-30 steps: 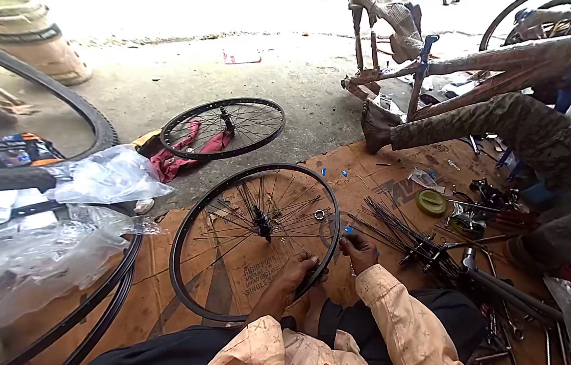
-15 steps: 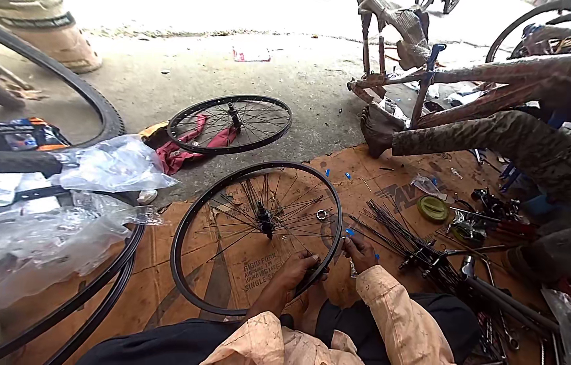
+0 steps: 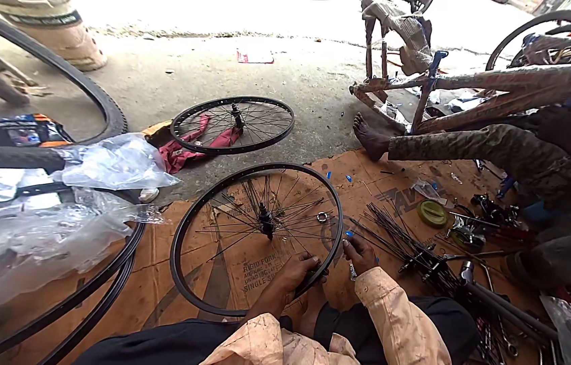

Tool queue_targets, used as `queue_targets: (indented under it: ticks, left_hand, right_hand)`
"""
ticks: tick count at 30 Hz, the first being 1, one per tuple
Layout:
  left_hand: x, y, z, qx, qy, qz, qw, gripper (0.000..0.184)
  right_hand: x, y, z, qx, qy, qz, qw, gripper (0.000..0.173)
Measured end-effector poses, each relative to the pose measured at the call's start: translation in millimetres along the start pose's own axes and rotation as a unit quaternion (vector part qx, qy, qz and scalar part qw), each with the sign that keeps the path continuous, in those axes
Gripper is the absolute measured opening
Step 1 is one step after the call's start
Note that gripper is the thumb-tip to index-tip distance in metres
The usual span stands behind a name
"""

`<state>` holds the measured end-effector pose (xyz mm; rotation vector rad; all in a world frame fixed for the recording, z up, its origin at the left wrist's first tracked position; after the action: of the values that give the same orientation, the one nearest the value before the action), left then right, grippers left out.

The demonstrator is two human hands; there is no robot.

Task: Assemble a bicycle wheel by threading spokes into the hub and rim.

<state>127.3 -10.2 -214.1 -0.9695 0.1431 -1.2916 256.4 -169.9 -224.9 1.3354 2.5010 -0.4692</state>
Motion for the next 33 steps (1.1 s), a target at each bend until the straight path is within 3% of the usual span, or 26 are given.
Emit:
queue_targets:
  ticks: [1,7,12,14,17,22,24,29,33]
  left_hand:
    - [0.0,0.2,-0.2,0.0,-0.002,-0.001,1.0,0.022]
    - [-1.2,0.1,0.3,0.003,0.0,-0.003,1.0,0.022]
    - [-0.2,0.6,0.0,0.002,0.0,-0.003,1.0,0.021]
    - [-0.8,-0.2,0.1,0.0,0.007,-0.001,1.0,0.023]
    - [-0.5,-1.1,0.2,0.001,0.011,0.0,1.0,0.026]
    - [-0.5,-2.2,1.8,-0.003,0.003,0.003,1.0,0.028]
    - [0.2,-2.7,1.6,-0.006,0.0,0.002,1.0,0.029]
    - [0.1,-2.1,0.2,-0.005,-0.002,0.002,1.0,0.03]
    - [1.7,-1.3,-1.7,-0.007,-0.003,0.0,1.0,0.032]
  right_hand:
    - [0.0,0.0,0.4,0.003,-0.012,0.001,1.0,0.026]
    - [-3.0,2.6,7.7,-0.015,-0.006,0.004,1.0,0.017]
    - [-4.8,0.0,2.4,-0.021,-0.004,0.016,1.0,0.028]
    - [-6.3,2.1,2.8,-0.018,0.001,0.021,1.0,0.018]
    - [-7.9,1.8,2.8,-0.005,-0.023,0.023,0.999,0.03]
    - [-3.6,2.1,-2.7,-0.019,-0.001,0.0,1.0,0.019]
    - [-3.8,1.9,-1.8,-0.019,-0.005,0.007,1.0,0.025]
    - [-5.6,2.1,1.3,-0.023,-0.006,0.015,1.0,0.016]
    - [-6.1,1.0,4.9,-0.012,0.003,0.012,1.0,0.023]
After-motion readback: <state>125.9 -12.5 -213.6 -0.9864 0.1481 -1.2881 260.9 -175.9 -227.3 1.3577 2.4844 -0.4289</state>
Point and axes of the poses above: each hand's wrist, its own y-axis towards the middle knuckle, its own x-axis out of the palm, z = x × y, the point moved 7 cm from there along y, towards the middle knuckle, and after that the axes turned 4 degrees about -z, right-handed, at the moved point
